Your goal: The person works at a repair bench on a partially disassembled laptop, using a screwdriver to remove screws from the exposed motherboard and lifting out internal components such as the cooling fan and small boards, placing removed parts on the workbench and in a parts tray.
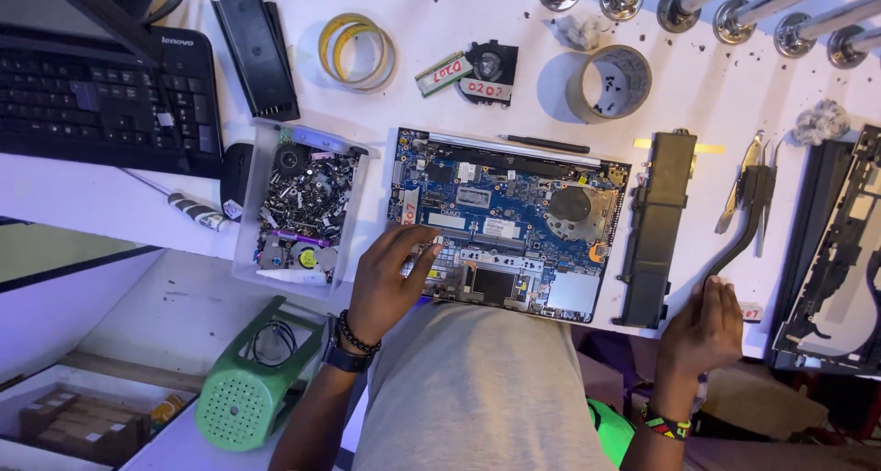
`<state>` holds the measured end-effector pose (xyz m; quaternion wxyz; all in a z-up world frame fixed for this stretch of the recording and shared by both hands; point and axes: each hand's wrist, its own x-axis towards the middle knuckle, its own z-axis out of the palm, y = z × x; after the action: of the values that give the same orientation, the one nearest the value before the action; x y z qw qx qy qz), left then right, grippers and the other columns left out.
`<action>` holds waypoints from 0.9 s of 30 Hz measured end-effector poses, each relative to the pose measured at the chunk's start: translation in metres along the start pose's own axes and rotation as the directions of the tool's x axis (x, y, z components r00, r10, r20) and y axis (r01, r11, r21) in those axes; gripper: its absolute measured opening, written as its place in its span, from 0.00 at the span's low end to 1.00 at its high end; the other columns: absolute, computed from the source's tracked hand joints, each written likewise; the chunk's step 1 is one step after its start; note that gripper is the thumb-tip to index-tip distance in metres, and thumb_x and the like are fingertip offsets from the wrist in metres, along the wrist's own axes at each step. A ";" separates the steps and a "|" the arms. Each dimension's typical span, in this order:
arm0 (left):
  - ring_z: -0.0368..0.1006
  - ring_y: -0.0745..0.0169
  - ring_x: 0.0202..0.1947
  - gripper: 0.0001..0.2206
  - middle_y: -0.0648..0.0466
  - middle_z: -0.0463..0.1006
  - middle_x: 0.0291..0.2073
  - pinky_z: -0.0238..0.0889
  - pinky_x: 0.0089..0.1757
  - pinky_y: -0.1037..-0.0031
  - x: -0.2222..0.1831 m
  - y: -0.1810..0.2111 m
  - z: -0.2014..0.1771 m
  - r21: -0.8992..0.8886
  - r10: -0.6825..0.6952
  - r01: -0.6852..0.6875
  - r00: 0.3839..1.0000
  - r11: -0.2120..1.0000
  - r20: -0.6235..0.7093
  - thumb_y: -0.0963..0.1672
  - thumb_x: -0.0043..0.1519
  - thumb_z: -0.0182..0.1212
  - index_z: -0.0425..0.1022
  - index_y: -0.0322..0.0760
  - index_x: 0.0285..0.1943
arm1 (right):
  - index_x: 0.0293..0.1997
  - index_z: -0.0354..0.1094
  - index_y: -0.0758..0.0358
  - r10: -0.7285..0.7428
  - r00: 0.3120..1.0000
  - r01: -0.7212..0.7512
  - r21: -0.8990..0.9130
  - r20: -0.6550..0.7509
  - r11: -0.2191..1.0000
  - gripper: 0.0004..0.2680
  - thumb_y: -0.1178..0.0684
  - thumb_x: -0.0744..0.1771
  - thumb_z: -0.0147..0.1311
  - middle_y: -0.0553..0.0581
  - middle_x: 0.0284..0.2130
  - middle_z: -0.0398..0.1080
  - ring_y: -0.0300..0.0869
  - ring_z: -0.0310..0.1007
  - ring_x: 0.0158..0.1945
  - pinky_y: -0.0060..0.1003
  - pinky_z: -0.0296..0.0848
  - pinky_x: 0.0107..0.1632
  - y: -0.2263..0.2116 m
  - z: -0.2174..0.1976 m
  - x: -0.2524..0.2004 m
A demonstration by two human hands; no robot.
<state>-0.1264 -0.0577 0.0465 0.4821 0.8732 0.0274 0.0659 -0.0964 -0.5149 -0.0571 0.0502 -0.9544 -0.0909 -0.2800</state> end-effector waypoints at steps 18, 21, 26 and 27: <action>0.75 0.39 0.44 0.40 0.40 0.72 0.52 0.72 0.37 0.53 0.267 -0.084 0.068 0.646 0.222 -0.530 0.838 0.549 0.499 0.51 0.47 0.81 0.67 0.35 0.68 | 0.46 0.76 0.78 -0.035 0.999 0.021 0.471 0.022 0.882 0.03 0.68 0.72 0.56 0.71 0.45 0.78 0.58 0.79 0.50 0.49 0.77 0.56 -0.091 -0.050 0.065; 0.68 0.37 0.50 0.40 0.40 0.69 0.54 0.71 0.43 0.51 0.277 -0.087 0.063 0.605 0.144 -0.547 0.798 0.579 0.585 0.54 0.48 0.80 0.68 0.28 0.64 | 0.47 0.75 0.75 0.034 0.999 -0.048 0.450 0.039 0.892 0.02 0.69 0.72 0.56 0.68 0.45 0.78 0.55 0.79 0.50 0.47 0.76 0.57 -0.088 -0.051 0.050; 0.69 0.38 0.46 0.34 0.40 0.71 0.47 0.71 0.33 0.50 0.278 -0.082 0.045 0.534 0.209 -0.574 0.778 0.621 0.593 0.56 0.50 0.72 0.73 0.30 0.59 | 0.44 0.76 0.77 0.130 0.991 -0.108 0.468 -0.014 0.877 0.04 0.65 0.73 0.56 0.69 0.41 0.79 0.56 0.81 0.46 0.46 0.78 0.52 -0.090 -0.051 0.042; 0.69 0.38 0.46 0.34 0.40 0.71 0.47 0.71 0.33 0.50 0.275 -0.079 0.047 0.524 0.208 -0.581 0.769 0.623 0.604 0.56 0.50 0.72 0.73 0.30 0.59 | 0.44 0.76 0.77 0.141 0.990 -0.122 0.461 -0.006 0.879 0.04 0.65 0.73 0.56 0.69 0.41 0.79 0.56 0.81 0.46 0.46 0.78 0.52 -0.092 -0.057 0.042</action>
<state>0.1542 -0.0245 -0.0207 0.0866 0.9561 -0.2726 -0.0633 -0.1104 -0.4271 0.0172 0.2952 -0.9136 -0.0887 -0.2651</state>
